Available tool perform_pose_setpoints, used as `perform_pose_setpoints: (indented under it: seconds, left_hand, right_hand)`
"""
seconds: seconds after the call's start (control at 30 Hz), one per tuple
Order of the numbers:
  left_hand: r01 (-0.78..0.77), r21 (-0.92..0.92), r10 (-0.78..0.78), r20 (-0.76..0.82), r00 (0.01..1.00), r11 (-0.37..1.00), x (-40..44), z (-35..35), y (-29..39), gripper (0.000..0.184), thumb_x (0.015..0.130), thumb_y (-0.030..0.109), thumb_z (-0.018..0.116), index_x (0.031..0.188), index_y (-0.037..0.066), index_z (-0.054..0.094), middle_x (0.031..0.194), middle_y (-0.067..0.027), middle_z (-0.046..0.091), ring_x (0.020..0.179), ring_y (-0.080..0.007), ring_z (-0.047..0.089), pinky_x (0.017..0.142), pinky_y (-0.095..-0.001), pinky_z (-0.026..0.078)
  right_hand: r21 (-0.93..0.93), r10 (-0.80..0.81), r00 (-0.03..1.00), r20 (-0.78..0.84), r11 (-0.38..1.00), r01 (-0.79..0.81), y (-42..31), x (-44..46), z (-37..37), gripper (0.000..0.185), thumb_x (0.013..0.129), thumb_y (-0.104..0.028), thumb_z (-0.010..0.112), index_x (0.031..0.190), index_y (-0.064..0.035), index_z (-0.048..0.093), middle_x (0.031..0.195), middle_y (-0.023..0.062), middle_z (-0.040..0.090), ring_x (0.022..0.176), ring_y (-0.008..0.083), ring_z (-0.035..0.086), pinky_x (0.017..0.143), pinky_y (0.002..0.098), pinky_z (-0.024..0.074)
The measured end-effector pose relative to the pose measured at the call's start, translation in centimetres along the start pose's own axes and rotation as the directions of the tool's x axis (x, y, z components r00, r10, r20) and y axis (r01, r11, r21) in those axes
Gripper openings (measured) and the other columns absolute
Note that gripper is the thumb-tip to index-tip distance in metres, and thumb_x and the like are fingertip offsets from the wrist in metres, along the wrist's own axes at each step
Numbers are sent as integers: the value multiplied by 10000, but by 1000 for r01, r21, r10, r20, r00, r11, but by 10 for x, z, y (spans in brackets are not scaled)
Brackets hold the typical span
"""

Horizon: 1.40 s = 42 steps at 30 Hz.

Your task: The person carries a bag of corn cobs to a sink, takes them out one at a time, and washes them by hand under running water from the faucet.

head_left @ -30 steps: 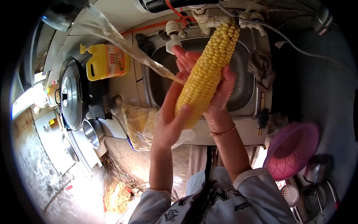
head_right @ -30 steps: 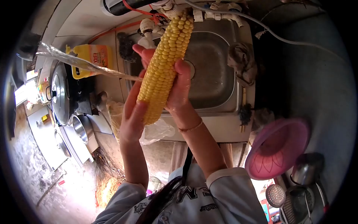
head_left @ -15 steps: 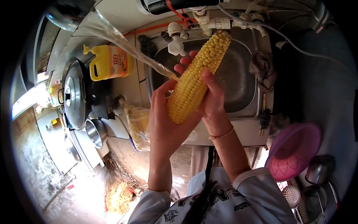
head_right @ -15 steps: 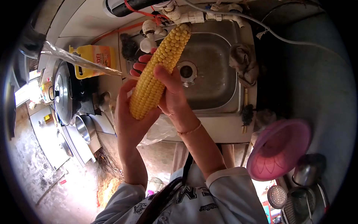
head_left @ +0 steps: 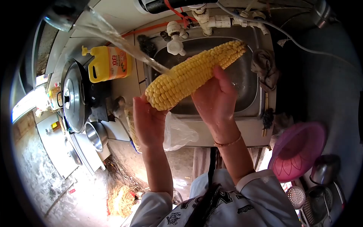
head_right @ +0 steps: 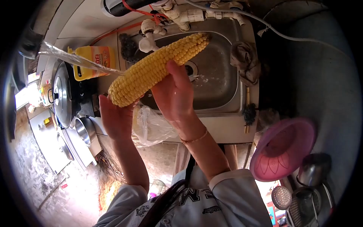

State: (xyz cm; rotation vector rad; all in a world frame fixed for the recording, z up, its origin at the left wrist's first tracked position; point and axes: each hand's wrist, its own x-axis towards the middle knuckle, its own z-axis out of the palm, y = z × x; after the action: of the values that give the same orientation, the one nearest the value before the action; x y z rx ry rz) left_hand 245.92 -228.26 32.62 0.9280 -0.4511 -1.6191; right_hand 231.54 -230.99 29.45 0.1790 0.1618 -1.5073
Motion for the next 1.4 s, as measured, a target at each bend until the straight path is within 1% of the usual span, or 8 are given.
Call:
perform_pose_setpoints:
  seconds: [0.07, 0.27, 0.43, 0.67, 0.87, 1.07, 1.13, 1.4]
  left_hand:
    - [-176, 400, 194, -5, 981, 899, -2, 14, -9, 512, 938, 357, 305, 1259, -40, 340, 1226, -182, 452, 1075, -299, 511, 856, -415, 483]
    - [-445, 683, 551, 75, 831, 579, 7, 27, -18, 448, 869, 84, 485, 1279, -38, 354, 1239, -146, 456, 1106, -228, 479, 904, -342, 425]
    - [-600, 766, 569, 606, 556, -230, 15, 30, -6, 270, 653, -11, 673, 917, 39, 645, 1081, -144, 559, 1065, -293, 501, 900, -356, 405]
    - [-599, 801, 626, 460, 630, 15, 27, 32, -21, 89, 691, -17, 653, 748, 19, 593, 1035, -133, 573, 1043, -285, 512, 867, -343, 418]
    - [-612, 371, 691, -126, 712, 698, 27, 12, -8, 115, 900, 110, 474, 852, 12, 512, 887, -124, 594, 856, -201, 588, 791, -286, 477]
    - [-513, 250, 530, -4, 848, 821, 33, 21, -26, 444, 935, 359, 345, 1173, -5, 437, 1119, -186, 529, 1077, -275, 500, 940, -430, 379]
    - [-254, -191, 289, 186, 939, 948, 25, 43, -28, 586, 912, 442, 331, 1303, 7, 312, 1337, -214, 333, 1280, -299, 273, 1035, -468, 228]
    - [-63, -476, 204, 251, 946, 877, 23, 56, -21, 631, 912, 422, 267, 1386, 38, 104, 1435, -182, 127, 1344, -281, 68, 1081, -439, 95]
  right_hand:
    - [-24, -35, 999, -25, 999, 34, 0, -1, 4, 312, 892, -229, 477, 1144, -51, 429, 1089, 84, 498, 1060, 206, 458, 941, 380, 350]
    - [-163, -89, 996, -31, 983, 83, -3, -5, 9, 297, 898, -171, 485, 1156, -62, 387, 1068, 62, 484, 1013, 165, 479, 914, 355, 391]
    - [-230, -97, 994, -51, 970, 83, -3, -7, 10, 314, 891, -167, 508, 1162, -73, 382, 1067, 47, 486, 1004, 152, 494, 891, 331, 422]
    - [-375, -204, 976, -74, 913, 163, -5, -6, 6, 384, 867, -135, 546, 1196, -105, 350, 1123, 35, 461, 1014, 133, 490, 873, 300, 436]
    - [-300, -198, 971, -131, 942, 152, -12, -4, -2, 320, 879, -162, 516, 1166, -102, 385, 1091, 45, 484, 1022, 153, 491, 871, 323, 438]
    - [110, 31, 994, -105, 994, -20, -12, 5, -9, 310, 868, -329, 475, 1066, -90, 477, 994, 84, 528, 929, 209, 530, 830, 390, 441]
    - [236, 83, 997, -7, 968, -79, -11, 9, -12, 330, 853, -356, 478, 1044, -87, 492, 972, 92, 531, 893, 219, 537, 814, 397, 441]
    - [423, 173, 984, 32, 890, -170, -10, 15, -13, 434, 749, -427, 573, 1084, -154, 526, 1011, 92, 521, 889, 223, 538, 798, 392, 462]
